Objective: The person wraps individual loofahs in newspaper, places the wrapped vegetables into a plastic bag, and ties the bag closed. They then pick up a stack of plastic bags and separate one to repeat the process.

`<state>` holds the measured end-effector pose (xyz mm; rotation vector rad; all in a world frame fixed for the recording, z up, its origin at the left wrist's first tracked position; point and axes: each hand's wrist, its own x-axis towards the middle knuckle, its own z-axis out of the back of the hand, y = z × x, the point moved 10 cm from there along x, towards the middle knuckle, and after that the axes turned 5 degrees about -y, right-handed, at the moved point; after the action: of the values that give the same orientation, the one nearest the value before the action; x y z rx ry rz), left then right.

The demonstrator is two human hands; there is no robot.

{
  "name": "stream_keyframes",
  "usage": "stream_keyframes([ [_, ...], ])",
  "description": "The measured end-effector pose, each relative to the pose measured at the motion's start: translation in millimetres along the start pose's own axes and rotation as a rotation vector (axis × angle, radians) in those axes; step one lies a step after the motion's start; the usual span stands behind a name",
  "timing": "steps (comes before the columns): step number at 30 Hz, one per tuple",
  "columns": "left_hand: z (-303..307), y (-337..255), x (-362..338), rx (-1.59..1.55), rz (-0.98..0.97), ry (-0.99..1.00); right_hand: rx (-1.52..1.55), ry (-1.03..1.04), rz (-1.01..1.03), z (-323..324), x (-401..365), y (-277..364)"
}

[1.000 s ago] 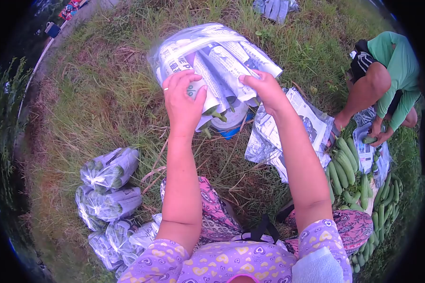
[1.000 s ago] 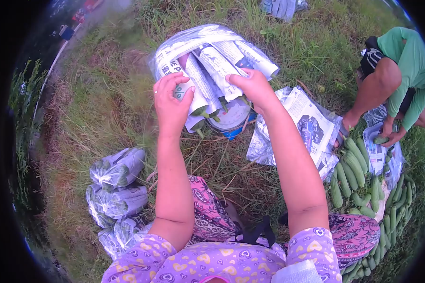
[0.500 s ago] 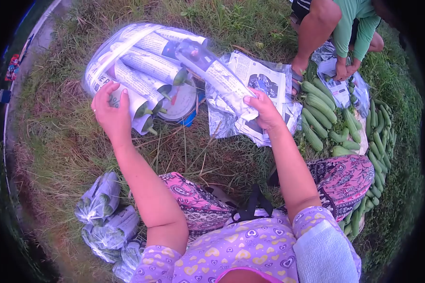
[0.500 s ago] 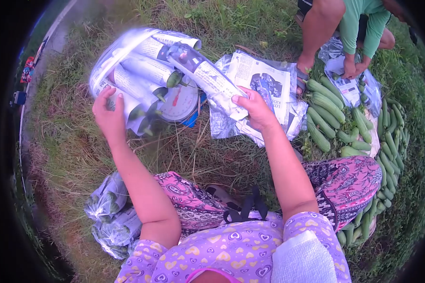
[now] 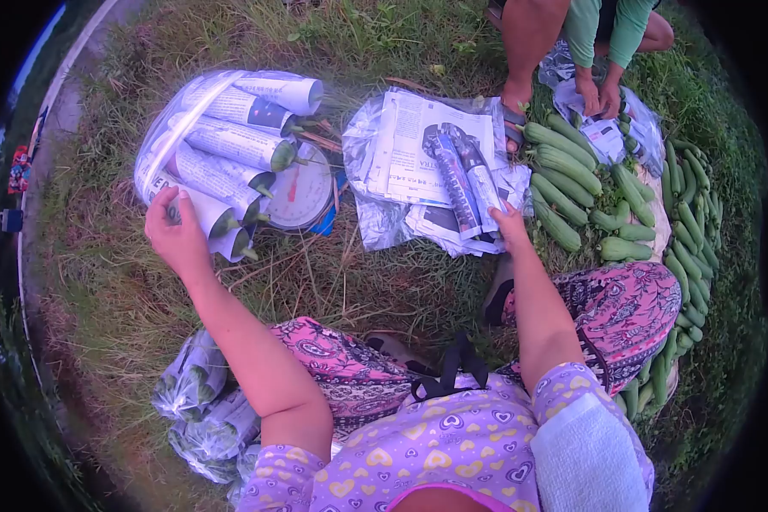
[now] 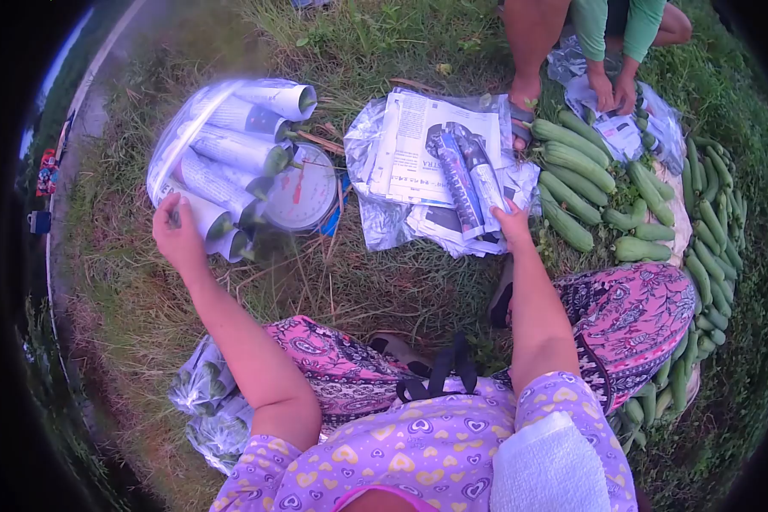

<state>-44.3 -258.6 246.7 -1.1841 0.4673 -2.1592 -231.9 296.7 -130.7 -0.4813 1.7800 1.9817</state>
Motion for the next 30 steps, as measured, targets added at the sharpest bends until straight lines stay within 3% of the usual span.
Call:
stream_keyframes([
  [3,0.2,6.9,3.5,-0.037,-0.031,-0.035,-0.158,-0.055,0.087,1.3,28.5,-43.5],
  [5,3.2,3.7,5.6,-0.028,-0.063,-0.06,-0.477,-0.185,0.239,2.9,14.0,-17.5],
  [9,11.4,-8.2,9.5,0.031,-0.031,-0.085,-0.936,-0.224,0.238,-3.1,2.7,12.7],
  [14,15.9,-39.2,12.9,0.019,-0.137,-0.089,-1.348,0.046,0.246,-30.9,36.2,6.6],
  [20,18.3,-93.1,-25.3,0.078,-0.339,0.003,-1.534,0.434,0.506,-69.4,3.7,160.2],
  [21,18.4,-101.9,-39.6,0.079,-0.365,0.029,-1.568,0.449,0.491,-74.2,12.2,183.1],
  [23,20.0,-113.3,-73.0,0.083,-0.377,0.074,-1.565,0.4,0.743,-71.3,-12.3,256.1],
  [27,17.8,-128.0,-134.0,0.068,-0.398,0.198,-1.436,0.394,0.952,-14.9,-99.2,385.9],
  [30,15.2,-158.2,-162.1,0.03,-0.462,0.288,-1.124,0.389,1.013,57.2,-140.6,424.1],
])
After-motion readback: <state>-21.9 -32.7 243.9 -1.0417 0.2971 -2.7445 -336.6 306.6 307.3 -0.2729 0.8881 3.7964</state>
